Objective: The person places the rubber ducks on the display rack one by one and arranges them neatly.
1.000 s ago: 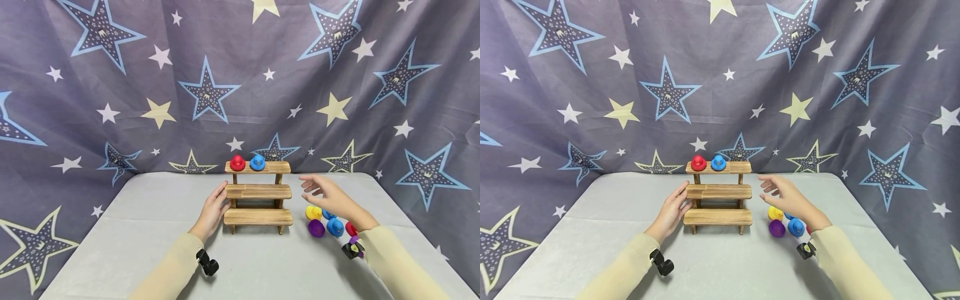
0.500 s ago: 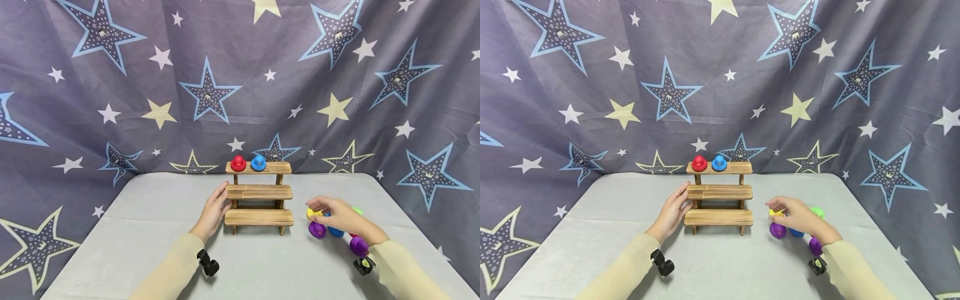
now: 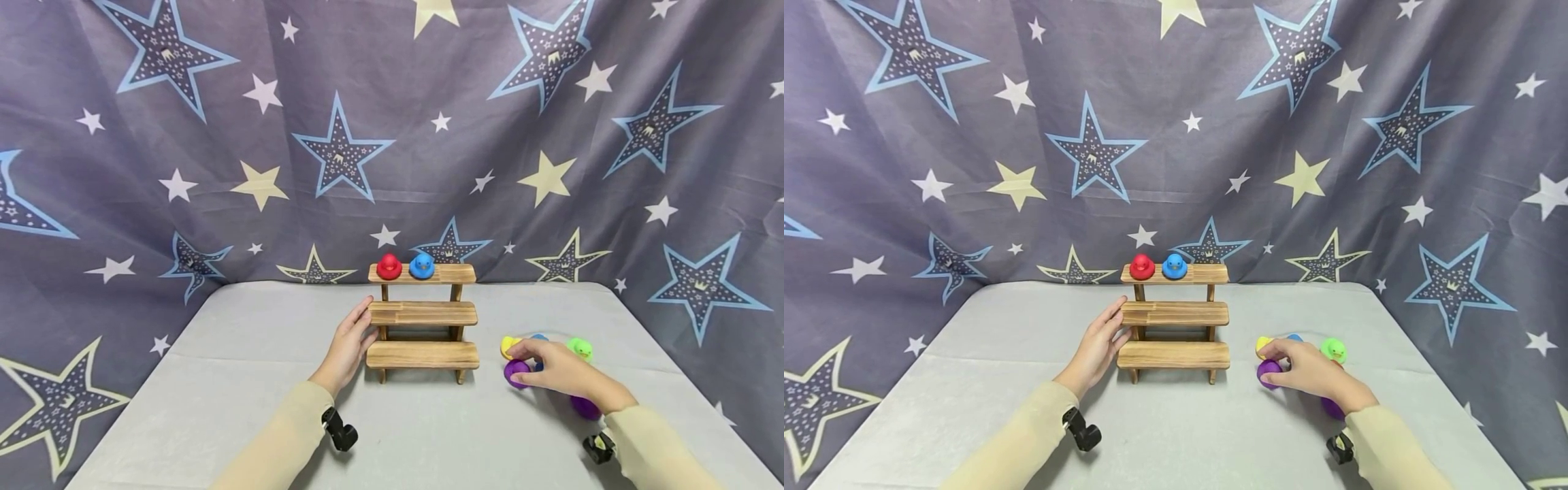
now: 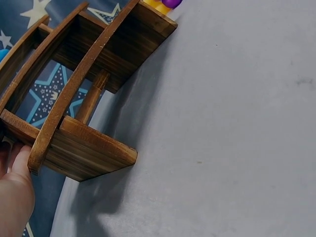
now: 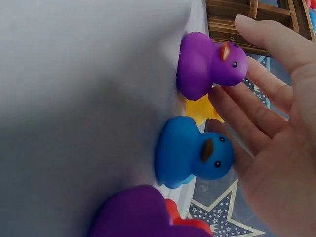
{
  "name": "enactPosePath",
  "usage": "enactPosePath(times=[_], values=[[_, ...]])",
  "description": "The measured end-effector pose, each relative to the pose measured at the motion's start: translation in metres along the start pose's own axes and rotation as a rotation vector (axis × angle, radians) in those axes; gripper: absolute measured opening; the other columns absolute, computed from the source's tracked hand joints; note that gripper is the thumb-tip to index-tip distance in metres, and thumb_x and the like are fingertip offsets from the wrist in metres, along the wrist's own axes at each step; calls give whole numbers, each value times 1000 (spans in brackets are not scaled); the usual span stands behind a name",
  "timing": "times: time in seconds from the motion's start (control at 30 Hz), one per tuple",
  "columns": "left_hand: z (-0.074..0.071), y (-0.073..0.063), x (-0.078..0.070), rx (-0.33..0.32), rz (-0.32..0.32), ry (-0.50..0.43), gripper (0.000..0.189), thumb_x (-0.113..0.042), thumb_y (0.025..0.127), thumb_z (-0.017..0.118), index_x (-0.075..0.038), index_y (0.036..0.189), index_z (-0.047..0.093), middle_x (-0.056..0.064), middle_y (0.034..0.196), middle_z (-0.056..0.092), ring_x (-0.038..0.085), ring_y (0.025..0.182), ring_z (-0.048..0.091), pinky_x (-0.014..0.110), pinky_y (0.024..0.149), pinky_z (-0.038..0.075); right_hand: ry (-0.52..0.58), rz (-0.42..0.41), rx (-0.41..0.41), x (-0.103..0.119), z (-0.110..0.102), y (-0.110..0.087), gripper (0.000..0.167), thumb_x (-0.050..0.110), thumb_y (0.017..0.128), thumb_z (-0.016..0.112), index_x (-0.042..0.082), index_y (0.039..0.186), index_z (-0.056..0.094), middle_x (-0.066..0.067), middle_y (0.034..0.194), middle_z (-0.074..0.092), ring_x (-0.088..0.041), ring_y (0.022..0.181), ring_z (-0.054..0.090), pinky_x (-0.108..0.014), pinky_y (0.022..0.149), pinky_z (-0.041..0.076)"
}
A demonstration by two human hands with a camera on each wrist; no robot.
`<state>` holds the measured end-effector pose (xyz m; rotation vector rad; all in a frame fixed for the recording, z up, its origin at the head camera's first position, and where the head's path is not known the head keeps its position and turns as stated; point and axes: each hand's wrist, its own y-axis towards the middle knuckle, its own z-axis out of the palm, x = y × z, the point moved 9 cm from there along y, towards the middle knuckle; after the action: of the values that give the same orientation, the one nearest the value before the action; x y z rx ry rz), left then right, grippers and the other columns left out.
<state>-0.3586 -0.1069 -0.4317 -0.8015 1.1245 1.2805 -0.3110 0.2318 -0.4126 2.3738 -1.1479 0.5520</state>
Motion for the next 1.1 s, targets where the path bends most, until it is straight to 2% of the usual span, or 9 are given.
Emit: enactPosePath(times=[0.27,0.5,0.7,0.87,1.1], values=[[0,0,-1,0,-1,-2,51,-14,110,37,-2,158,25,20,163,17,37,147,23,48,121,27,-41,14,6,-2,0,-1,44,33,82,84,8,114,69,-2,109,71,-24,99,67,-40,88,57],[0,-1,-1,4,2,3,51,-14,110,37,-2,158,24,20,163,17,37,147,24,48,121,27,-88,27,18,-4,4,-4,49,34,77,88,8,115,69,-3,109,66,-23,97,66,-47,85,59],[0,-1,-1,7,10,6,51,-13,110,37,-1,158,23,20,163,16,38,147,22,49,121,26,-139,16,28,-4,7,-4,45,24,72,90,13,111,70,-5,114,64,-27,102,62,-49,88,56],[1,-1,-1,8,7,8,52,-13,110,36,-1,158,22,20,164,15,37,147,23,48,121,27,-155,24,25,-6,9,-5,44,24,71,91,15,109,70,-7,116,64,-29,103,62,-48,87,56],[1,-1,-1,7,11,6,51,-13,110,37,-2,158,25,19,164,14,35,148,20,48,121,26,-176,29,1,-6,9,-5,42,27,74,90,15,109,70,-1,110,63,-22,97,61,-40,82,56]])
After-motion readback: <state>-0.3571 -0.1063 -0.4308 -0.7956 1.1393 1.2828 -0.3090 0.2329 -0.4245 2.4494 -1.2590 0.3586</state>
